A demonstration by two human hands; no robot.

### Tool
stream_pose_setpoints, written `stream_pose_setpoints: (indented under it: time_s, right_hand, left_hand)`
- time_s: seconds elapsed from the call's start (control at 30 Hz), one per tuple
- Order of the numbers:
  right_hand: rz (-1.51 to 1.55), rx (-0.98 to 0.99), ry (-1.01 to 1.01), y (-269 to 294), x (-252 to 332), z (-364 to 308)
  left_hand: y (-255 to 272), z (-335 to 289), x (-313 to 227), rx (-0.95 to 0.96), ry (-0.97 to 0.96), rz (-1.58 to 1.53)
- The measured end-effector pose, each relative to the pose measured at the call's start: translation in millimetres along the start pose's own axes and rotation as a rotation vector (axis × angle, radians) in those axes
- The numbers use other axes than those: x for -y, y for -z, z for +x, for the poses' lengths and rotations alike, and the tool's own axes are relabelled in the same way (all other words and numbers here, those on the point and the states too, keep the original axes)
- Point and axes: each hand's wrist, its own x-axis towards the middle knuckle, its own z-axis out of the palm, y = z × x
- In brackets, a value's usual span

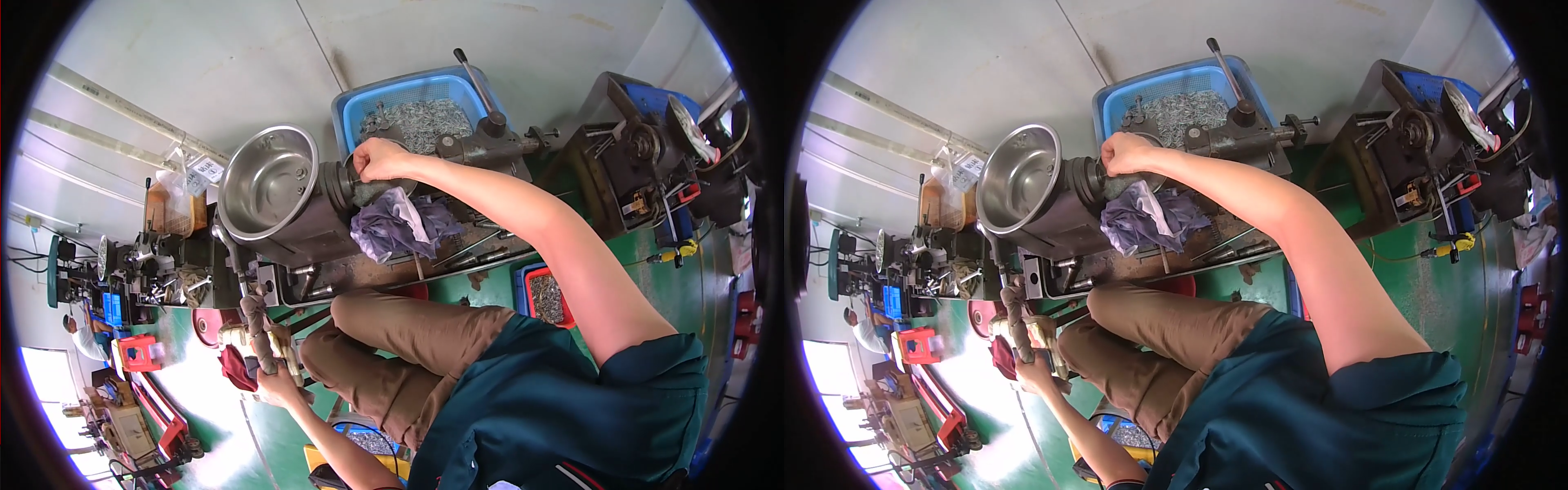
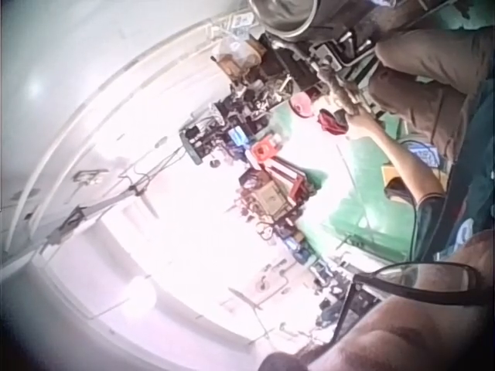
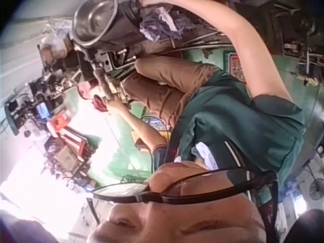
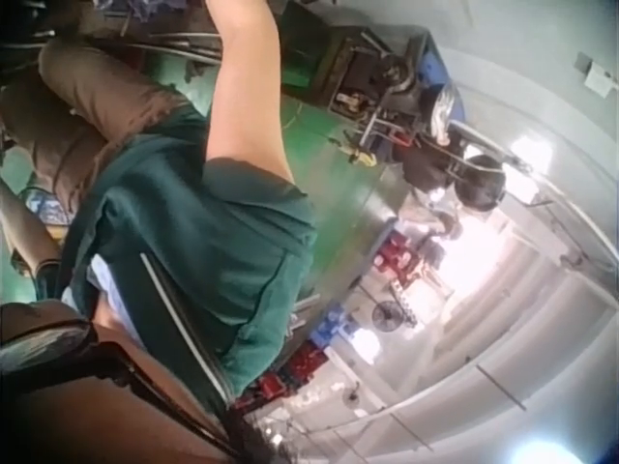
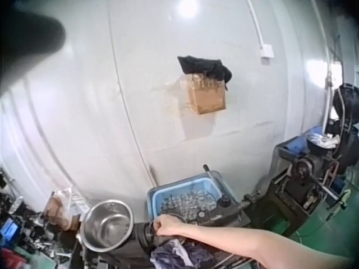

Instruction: The person machines small metal parts using a lathe, then cleans them with a cloth.

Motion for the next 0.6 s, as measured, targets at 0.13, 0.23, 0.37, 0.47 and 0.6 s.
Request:
stream_pose_setpoints:
  time_s: [0.13,0.23,0.37,0.47,0.6]
  right_hand:
    - [0.012,0.025,-0.003,-1.1,0.0,0.6]
    - [0.023,0.011,-0.003,-1.1,0.7,-0.1]
    - [0.086,0.015,0.051,-4.3,-5.2,4.3]
    - [0.099,0.011,0.071,-4.0,-5.0,3.5]
    - [0.056,0.007,0.094,-5.4,-5.2,5.9]
  left_hand:
    - [-4.7,1.3,6.0,-0.017,0.008,0.047]
    - [-2.6,-0.8,2.6,-0.028,0.001,0.032]
    - [1.2,-1.5,-0.8,-0.006,-0.003,-0.013]
    - [2.7,-0.3,-0.2,0.051,0.045,0.039]
    - [2.7,-0.6,-1.0,0.062,0.055,-0.008]
